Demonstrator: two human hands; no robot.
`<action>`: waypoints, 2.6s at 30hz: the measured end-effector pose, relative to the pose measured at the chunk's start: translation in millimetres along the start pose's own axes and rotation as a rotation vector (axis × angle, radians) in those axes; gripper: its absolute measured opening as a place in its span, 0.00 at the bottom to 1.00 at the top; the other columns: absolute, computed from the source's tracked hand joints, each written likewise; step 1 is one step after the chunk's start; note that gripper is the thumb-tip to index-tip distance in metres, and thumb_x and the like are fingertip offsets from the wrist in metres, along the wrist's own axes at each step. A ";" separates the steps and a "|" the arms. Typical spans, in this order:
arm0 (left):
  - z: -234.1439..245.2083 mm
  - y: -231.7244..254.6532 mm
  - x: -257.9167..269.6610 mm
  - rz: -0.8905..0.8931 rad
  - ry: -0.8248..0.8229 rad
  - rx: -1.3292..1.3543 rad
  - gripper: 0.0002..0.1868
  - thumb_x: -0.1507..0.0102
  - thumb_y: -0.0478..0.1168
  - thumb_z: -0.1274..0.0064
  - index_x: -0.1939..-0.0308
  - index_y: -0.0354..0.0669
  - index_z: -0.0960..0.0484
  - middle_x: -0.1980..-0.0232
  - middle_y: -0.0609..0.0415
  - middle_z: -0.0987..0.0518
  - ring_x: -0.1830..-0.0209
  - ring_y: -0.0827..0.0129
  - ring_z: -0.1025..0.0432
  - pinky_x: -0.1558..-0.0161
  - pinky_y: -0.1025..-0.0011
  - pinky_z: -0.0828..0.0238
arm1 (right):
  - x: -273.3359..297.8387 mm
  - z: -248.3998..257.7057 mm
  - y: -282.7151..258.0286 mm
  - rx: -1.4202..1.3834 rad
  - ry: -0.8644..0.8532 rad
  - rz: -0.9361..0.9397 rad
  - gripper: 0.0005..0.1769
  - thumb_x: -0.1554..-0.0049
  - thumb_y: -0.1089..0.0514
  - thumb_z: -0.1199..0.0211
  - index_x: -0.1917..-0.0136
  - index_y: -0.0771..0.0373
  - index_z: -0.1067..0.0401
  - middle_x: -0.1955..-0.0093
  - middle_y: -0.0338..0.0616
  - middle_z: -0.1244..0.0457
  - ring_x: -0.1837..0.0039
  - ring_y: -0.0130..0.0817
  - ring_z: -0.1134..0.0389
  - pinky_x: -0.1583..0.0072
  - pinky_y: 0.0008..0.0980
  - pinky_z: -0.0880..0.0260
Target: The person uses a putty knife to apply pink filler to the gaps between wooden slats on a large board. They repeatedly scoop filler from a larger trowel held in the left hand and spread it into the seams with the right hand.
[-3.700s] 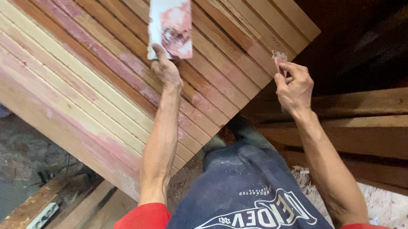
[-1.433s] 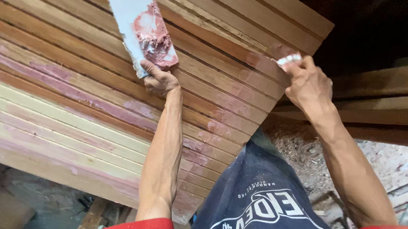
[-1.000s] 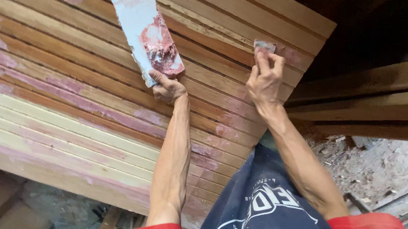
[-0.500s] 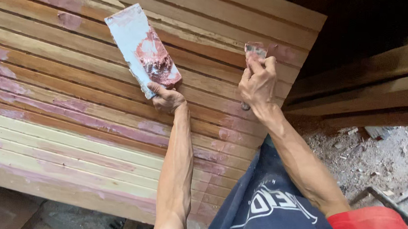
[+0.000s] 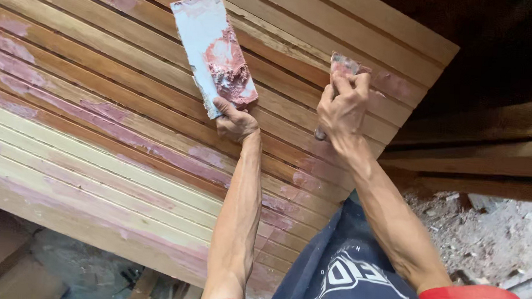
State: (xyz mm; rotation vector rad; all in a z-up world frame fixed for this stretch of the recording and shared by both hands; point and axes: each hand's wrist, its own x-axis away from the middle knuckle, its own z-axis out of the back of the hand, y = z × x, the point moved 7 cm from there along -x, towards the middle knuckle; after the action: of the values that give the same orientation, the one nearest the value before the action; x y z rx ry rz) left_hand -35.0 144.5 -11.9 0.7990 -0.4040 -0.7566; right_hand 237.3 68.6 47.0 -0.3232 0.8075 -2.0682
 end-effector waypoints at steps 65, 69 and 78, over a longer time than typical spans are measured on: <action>4.3 -22.2 -73.0 0.013 -0.237 0.635 0.42 0.28 0.63 0.61 0.33 0.19 0.32 0.32 0.37 0.29 0.36 0.57 0.31 0.36 0.64 0.33 | -12.5 -37.8 -20.0 0.061 -0.038 0.066 0.19 0.47 0.72 0.40 0.41 0.74 0.27 0.50 0.57 0.41 0.52 0.41 0.36 0.61 0.31 0.30; -17.9 -36.9 -79.9 0.155 -0.212 0.667 0.41 0.30 0.62 0.58 0.44 0.16 0.25 0.55 0.40 0.23 0.71 0.64 0.30 0.75 0.70 0.30 | -18.3 -48.4 -31.2 0.011 -0.092 0.008 0.20 0.44 0.72 0.42 0.37 0.74 0.27 0.51 0.58 0.43 0.56 0.40 0.37 0.65 0.28 0.31; -11.4 -13.9 -73.7 0.168 -0.136 0.555 0.42 0.33 0.66 0.60 0.47 0.21 0.22 0.62 0.46 0.19 0.77 0.72 0.27 0.80 0.77 0.29 | -22.8 -72.1 -43.7 0.003 -0.100 0.045 0.16 0.42 0.70 0.41 0.40 0.76 0.28 0.50 0.59 0.43 0.58 0.39 0.37 0.66 0.28 0.29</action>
State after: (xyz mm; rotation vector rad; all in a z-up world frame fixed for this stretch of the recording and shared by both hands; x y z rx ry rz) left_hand -84.2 198.1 -33.5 1.2170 -0.8139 -0.5447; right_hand 187.1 135.7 22.4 -0.3997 0.7449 -1.9946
